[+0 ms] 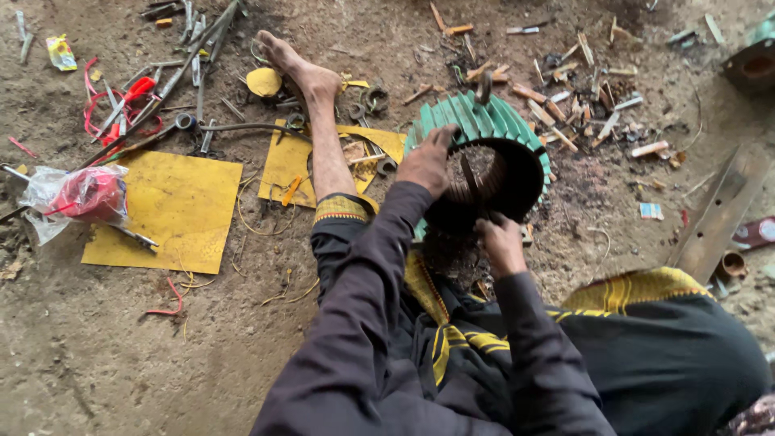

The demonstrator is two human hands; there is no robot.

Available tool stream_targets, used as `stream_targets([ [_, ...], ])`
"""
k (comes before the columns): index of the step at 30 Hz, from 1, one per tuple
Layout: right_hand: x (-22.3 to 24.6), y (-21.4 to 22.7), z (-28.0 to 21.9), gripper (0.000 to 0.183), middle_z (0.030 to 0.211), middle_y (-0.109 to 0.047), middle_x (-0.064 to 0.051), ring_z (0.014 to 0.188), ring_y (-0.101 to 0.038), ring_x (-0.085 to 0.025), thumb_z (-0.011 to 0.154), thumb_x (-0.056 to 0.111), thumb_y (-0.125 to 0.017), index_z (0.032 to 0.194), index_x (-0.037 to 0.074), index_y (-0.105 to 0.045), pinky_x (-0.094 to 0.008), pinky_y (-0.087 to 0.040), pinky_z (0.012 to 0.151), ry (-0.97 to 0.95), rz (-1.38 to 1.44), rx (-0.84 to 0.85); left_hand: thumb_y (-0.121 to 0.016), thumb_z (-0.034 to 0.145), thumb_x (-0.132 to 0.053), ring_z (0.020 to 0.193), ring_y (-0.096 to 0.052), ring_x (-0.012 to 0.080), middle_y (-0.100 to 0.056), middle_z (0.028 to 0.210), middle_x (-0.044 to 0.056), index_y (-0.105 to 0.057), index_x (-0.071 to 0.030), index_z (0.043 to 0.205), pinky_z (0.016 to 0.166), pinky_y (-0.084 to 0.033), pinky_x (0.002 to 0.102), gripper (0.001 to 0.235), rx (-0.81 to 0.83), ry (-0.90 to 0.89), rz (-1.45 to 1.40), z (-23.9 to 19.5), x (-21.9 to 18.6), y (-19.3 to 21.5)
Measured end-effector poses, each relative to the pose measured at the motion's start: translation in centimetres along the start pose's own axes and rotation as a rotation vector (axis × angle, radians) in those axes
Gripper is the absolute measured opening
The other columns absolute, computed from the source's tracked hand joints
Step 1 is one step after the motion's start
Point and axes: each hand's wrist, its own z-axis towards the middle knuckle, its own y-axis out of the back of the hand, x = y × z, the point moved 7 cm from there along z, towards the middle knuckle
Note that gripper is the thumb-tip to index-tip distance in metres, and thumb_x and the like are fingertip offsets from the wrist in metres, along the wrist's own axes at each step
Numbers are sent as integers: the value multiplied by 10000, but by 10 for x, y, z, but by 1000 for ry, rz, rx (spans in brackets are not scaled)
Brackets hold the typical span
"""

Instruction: The person sits on the ground and uses a metal file to scrape and smooth the inner slots of a green motor stator. They rotate the stator to access different sections and continue filing the interior surfaces.

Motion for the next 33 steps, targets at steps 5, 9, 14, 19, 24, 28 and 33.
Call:
stream_targets([
  [5,31,8,-92,411,708,-504,50,517,-411,-37,929,179,-691,1301,5,-691,-224,-313,427,-3,143,73,-420,1006,-250,1045,-691,330,-569,1431,140,-371,-196,1495,929,-568,453,494,-46,-87,-123,6,4,8],
  [9,46,15,-113,422,757,-554,48,530,-417,-30,932,176,-691,1326,27,-663,-213,-325,441,94,77,56,-434,993,-351,1199,-628,399,-607,1386,156,-483,-223,1417,1004,-504,488,445,-221,-141,-147,11,14,10],
  [14,29,21,-111,438,825,-635,30,563,-454,-38,911,149,-685,1332,38,-651,-214,-361,461,55,27,20,-432,1001,-408,1258,-601,339,-611,1387,125,-469,-234,1428,1010,-487,490,462,-292,-115,-83,28,16,0],
  [19,25,26,-104,391,899,-635,14,726,-535,-55,945,125,-722,1300,-23,-653,-220,-419,605,277,-92,-37,-436,1030,-407,1193,-671,282,-623,1372,75,-435,-229,1455,1005,-545,447,461,-193,-84,-69,41,17,-10],
  [24,33,42,-98,279,929,-628,1,787,-570,-98,1075,242,-707,1095,-9,-587,-252,-498,704,394,-69,-259,-638,941,-290,1088,-717,290,-618,1350,75,-390,-242,1432,973,-539,467,551,-214,-124,16,63,15,-10],
  [28,21,52,-93,329,893,-572,-16,740,-494,-154,1031,319,-709,1089,50,-529,-349,-403,669,257,34,-395,-728,765,-99,1125,-683,338,-609,1375,94,-405,-241,1410,897,-588,438,735,-264,-165,31,83,25,-16],
  [33,18,52,-86,375,983,-560,-8,875,-560,-129,1029,236,-801,1170,29,-521,-332,-518,779,383,-131,-435,-752,674,-117,1106,-688,301,-684,1237,96,-465,-239,1385,914,-568,406,776,-370,-169,45,105,26,-25],
])
